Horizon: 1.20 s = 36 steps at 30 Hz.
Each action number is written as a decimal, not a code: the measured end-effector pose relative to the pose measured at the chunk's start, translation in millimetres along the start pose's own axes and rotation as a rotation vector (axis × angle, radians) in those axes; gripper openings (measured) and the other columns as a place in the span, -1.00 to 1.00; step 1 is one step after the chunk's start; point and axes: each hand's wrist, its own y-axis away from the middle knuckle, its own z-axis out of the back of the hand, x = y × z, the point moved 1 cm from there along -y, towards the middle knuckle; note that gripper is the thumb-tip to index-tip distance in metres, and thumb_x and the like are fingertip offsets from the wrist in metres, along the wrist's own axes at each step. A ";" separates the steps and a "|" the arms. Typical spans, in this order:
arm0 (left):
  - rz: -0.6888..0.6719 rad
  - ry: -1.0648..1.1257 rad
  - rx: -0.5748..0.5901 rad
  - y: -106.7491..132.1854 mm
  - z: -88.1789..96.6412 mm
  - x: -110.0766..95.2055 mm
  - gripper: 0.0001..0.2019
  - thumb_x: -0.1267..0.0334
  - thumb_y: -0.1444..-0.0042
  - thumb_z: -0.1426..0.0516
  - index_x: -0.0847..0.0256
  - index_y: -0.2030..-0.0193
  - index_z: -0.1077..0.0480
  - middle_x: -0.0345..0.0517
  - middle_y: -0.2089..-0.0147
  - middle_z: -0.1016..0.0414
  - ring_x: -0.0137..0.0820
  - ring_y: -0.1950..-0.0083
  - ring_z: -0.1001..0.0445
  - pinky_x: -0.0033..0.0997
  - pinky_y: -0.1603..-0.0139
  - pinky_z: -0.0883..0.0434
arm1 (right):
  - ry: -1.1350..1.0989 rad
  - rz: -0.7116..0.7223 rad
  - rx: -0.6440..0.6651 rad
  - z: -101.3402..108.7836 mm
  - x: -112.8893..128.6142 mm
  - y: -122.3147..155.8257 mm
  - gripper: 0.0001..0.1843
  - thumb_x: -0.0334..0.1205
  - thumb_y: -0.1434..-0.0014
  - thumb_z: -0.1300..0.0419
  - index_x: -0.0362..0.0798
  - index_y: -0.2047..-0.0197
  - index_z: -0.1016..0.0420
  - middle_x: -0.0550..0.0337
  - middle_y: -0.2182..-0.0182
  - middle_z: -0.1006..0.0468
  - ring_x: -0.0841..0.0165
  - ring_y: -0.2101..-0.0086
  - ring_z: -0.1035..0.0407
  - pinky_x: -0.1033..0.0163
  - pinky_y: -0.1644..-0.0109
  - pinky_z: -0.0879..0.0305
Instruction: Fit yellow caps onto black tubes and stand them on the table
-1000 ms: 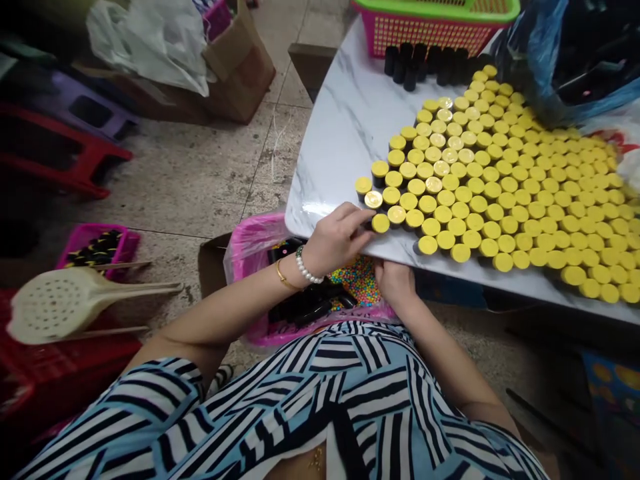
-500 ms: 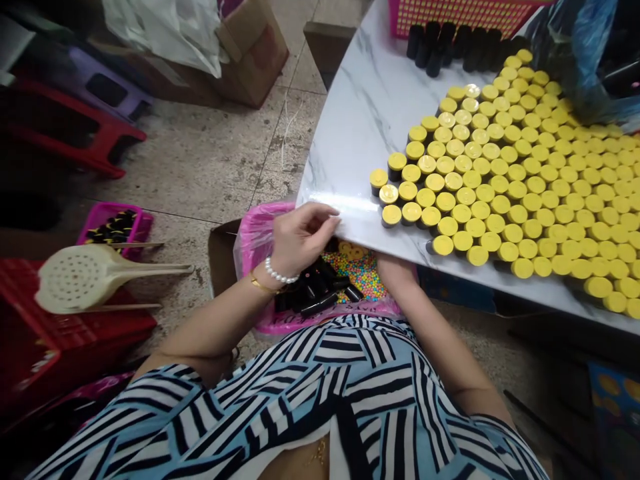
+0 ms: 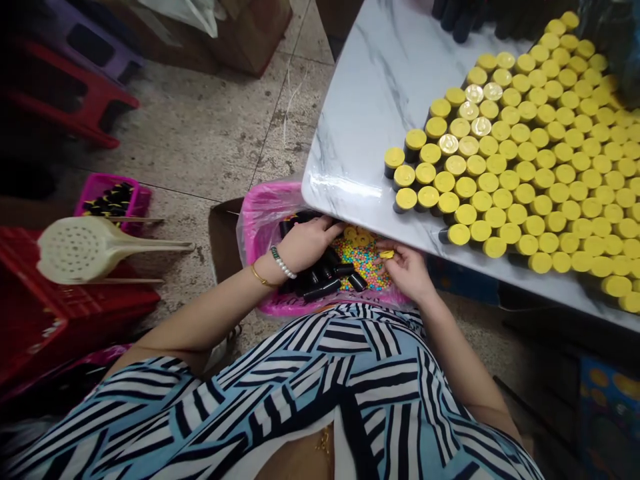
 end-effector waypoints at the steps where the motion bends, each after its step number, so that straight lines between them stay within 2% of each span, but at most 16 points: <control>1: 0.000 -0.041 0.012 -0.6 0.3 -0.7 -0.57 0.42 -0.33 0.01 0.21 -0.30 -0.35 0.20 -0.04 -0.49 -0.18 0.06 -0.53 -0.27 0.15 -0.45 | -0.030 -0.024 0.012 -0.2 2.8 1.2 -0.66 -0.18 -0.12 -0.31 -0.08 0.03 -0.54 0.11 0.24 -0.68 0.37 0.38 -0.57 0.25 0.26 -0.56; 3: 0.020 -0.086 0.022 -0.8 -0.5 -3.8 -0.60 0.41 -0.33 0.00 0.26 -0.26 -0.38 0.22 -0.02 -0.48 -0.16 0.05 -0.50 -0.27 0.18 -0.43 | -0.048 -0.064 0.030 -0.3 7.4 5.0 -0.66 -0.15 -0.08 -0.37 -0.07 0.08 -0.56 0.14 0.31 -0.68 0.34 0.33 -0.60 0.21 0.19 -0.57; 6: -0.026 -0.083 0.040 -0.9 -3.9 -15.3 -0.69 0.42 -0.33 0.00 0.35 -0.09 -0.49 0.19 0.06 -0.49 -0.19 0.08 -0.48 -0.30 0.22 -0.39 | -0.040 -0.093 0.038 0.7 11.8 10.9 -0.67 -0.08 -0.10 -0.39 -0.07 0.11 -0.60 0.15 0.37 -0.67 0.34 0.40 -0.58 0.21 0.25 -0.57; 9: -0.187 -0.051 0.066 -3.5 -7.8 -34.0 -0.75 0.41 -0.33 -0.01 0.40 0.13 -0.54 0.18 0.12 -0.48 -0.19 0.10 -0.46 -0.27 0.21 -0.38 | -0.024 -0.084 0.015 2.4 15.5 14.0 -0.66 -0.08 -0.12 -0.38 -0.06 0.08 -0.63 0.17 0.40 -0.66 0.40 0.49 -0.51 0.26 0.36 -0.51; 11: -0.289 -0.014 0.093 -6.6 -9.5 -45.0 -0.74 0.40 -0.34 -0.02 0.40 0.18 -0.55 0.18 0.14 -0.47 -0.20 0.10 -0.46 -0.26 0.19 -0.40 | 0.017 -0.047 -0.008 3.6 18.7 15.2 -0.69 -0.09 -0.14 -0.37 -0.04 0.08 -0.66 0.18 0.38 -0.66 0.45 0.54 -0.42 0.31 0.43 -0.42; 13: -0.324 0.042 0.125 -9.3 -9.4 -49.6 -0.74 0.39 -0.35 -0.02 0.37 0.14 -0.55 0.16 0.12 -0.49 -0.23 0.12 -0.48 -0.27 0.17 -0.42 | 0.055 -0.002 -0.033 5.4 22.5 17.0 -0.73 -0.11 -0.17 -0.35 -0.02 0.08 -0.68 0.19 0.37 -0.65 0.49 0.56 -0.36 0.33 0.47 -0.34; 15: -0.292 0.156 0.134 -10.4 -7.3 -46.4 -0.77 0.38 -0.33 -0.06 0.33 0.03 -0.53 0.13 0.06 -0.50 -0.27 0.12 -0.51 -0.30 0.13 -0.45 | 0.058 0.020 -0.051 8.4 25.7 20.0 -0.73 -0.09 -0.20 -0.33 -0.01 0.07 -0.69 0.19 0.38 -0.63 0.48 0.56 -0.33 0.33 0.47 -0.32; 19: -0.281 0.566 0.090 -7.1 -1.9 -29.5 -0.68 0.33 -0.25 -0.19 0.25 -0.14 -0.46 0.03 -0.03 -0.57 -0.31 -0.01 -0.57 -0.35 -0.07 -0.47 | 0.004 0.006 -0.019 17.5 26.9 26.9 -0.66 -0.02 -0.26 -0.29 0.00 -0.01 -0.66 0.21 0.42 -0.60 0.46 0.55 -0.36 0.29 0.42 -0.37; 22: -0.314 0.763 0.064 -3.9 -2.3 -21.7 -0.63 0.32 -0.26 -0.19 0.22 -0.21 -0.40 -0.01 -0.07 -0.60 -0.34 -0.04 -0.59 -0.35 -0.11 -0.47 | 0.061 0.024 -0.033 23.7 25.5 29.5 -0.66 0.01 -0.31 -0.24 0.04 -0.03 -0.67 0.25 0.49 -0.55 0.46 0.56 -0.32 0.31 0.45 -0.30; 25: -0.311 0.704 0.046 -4.7 -8.1 -19.3 -0.62 0.41 -0.24 -0.17 0.22 -0.19 -0.41 -0.01 -0.05 -0.61 -0.34 -0.03 -0.59 -0.34 -0.09 -0.48 | 0.156 0.049 -0.055 25.4 25.7 29.4 -0.67 0.00 -0.32 -0.24 0.05 -0.02 -0.69 0.24 0.53 -0.52 0.40 0.52 -0.34 0.31 0.46 -0.27; 28: -0.249 0.412 0.007 -9.9 -15.4 -17.8 -0.70 0.46 -0.25 -0.11 0.28 -0.09 -0.50 0.10 0.05 -0.62 -0.23 0.02 -0.59 -0.20 -0.08 -0.48 | 0.161 0.037 -0.023 23.4 26.2 28.3 -0.68 -0.02 -0.30 -0.27 0.05 -0.02 -0.69 0.26 0.57 -0.47 0.40 0.54 -0.31 0.31 0.49 -0.23; 30: -0.237 0.307 0.000 -13.8 -17.4 -17.7 -0.73 0.47 -0.27 -0.08 0.31 -0.04 -0.53 0.13 0.09 -0.63 -0.21 0.05 -0.59 -0.16 -0.05 -0.48 | 0.101 0.004 -0.006 21.7 25.1 27.5 -0.69 -0.03 -0.28 -0.28 0.05 -0.01 -0.69 0.31 0.62 -0.40 0.44 0.60 -0.22 0.34 0.54 -0.16; 33: -0.255 0.485 0.014 -16.3 -12.5 -18.4 -0.71 0.46 -0.22 -0.17 0.27 -0.07 -0.51 0.04 0.07 -0.64 -0.30 0.08 -0.60 -0.31 0.00 -0.47 | -0.047 -0.035 0.014 20.1 22.5 26.8 -0.74 -0.05 -0.28 -0.29 0.05 0.03 -0.66 0.37 0.65 -0.34 0.48 0.64 -0.16 0.36 0.57 -0.12; 36: -0.255 0.768 0.058 -14.0 -3.4 -17.8 -0.63 0.36 -0.16 -0.26 0.22 -0.13 -0.47 -0.13 0.15 -0.65 -0.43 0.24 -0.58 -0.48 0.16 -0.44 | -0.161 -0.049 0.067 19.3 21.3 26.4 -0.76 -0.04 -0.28 -0.28 0.04 0.07 -0.64 0.33 0.59 -0.42 0.46 0.59 -0.27 0.34 0.51 -0.23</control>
